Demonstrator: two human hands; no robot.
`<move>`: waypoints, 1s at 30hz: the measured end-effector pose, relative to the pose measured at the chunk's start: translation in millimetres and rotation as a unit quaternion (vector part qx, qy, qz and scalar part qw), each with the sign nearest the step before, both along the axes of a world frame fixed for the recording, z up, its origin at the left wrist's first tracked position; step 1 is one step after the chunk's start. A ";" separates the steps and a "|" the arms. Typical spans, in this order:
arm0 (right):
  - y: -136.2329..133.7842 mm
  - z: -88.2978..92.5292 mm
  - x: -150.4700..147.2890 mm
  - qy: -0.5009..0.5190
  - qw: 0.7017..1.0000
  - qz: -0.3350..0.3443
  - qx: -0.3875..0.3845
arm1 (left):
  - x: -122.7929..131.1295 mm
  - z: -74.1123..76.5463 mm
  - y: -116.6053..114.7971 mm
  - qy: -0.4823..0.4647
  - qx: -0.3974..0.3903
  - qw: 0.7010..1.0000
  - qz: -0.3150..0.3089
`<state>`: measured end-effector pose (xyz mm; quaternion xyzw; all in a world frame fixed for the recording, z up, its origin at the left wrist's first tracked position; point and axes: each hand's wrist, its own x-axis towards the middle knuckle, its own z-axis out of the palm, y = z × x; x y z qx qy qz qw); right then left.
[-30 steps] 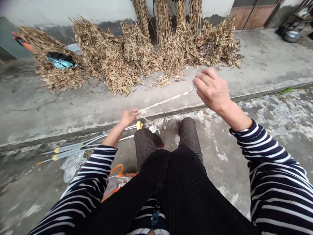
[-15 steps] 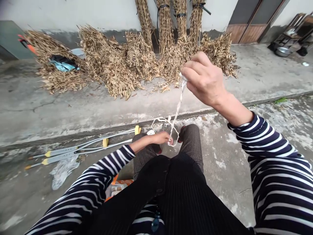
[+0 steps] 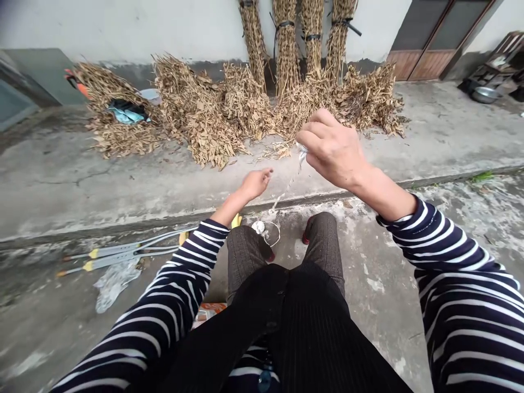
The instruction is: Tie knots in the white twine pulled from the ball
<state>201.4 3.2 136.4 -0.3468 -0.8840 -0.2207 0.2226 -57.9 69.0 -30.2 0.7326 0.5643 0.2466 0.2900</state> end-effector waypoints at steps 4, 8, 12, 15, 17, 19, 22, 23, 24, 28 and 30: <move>6.1 -11.9 -1.8 -0.008 1.000 -0.004 -0.012 | 33.1 33.9 -36.0 -0.349 -0.012 0.937 -0.003; 12.2 -24.9 -10.2 -0.014 0.999 -0.015 -0.026 | 66.9 43.8 -71.0 -0.499 -0.056 0.863 -0.051; 12.4 -34.2 -18.4 -0.006 0.999 -0.006 -0.042 | 84.5 35.8 -73.2 -0.530 -0.062 0.845 -0.032; 13.2 -40.8 -18.1 0.023 0.998 0.009 -0.063 | 85.1 32.6 -68.6 -0.513 -0.062 0.856 0.004; 16.1 -45.9 -15.0 0.039 0.997 0.018 -0.066 | 80.9 34.6 -70.5 -0.504 -0.078 0.860 0.002; 19.9 -52.0 -11.0 0.049 0.996 0.031 -0.062 | 73.9 39.6 -76.0 -0.514 -0.115 0.849 -0.032; 23.5 -62.9 -5.9 0.056 0.995 0.052 -0.071 | 60.6 48.7 -85.1 -0.543 -0.194 0.814 -0.076; 23.9 -66.5 -4.6 0.056 0.994 0.056 -0.077 | 56.1 50.9 -87.3 -0.546 -0.218 0.805 -0.080; 24.1 -70.0 -3.2 0.054 0.994 0.057 -0.082 | 51.6 52.2 -89.0 -0.546 -0.240 0.799 -0.080; 26.4 -79.9 4.4 0.027 0.995 0.050 -0.087 | 33.8 45.9 -94.7 -0.507 -0.302 0.801 -0.104; 28.8 -82.0 9.2 0.006 0.996 0.036 -0.083 | 24.1 38.3 -98.1 -0.466 -0.321 0.815 -0.125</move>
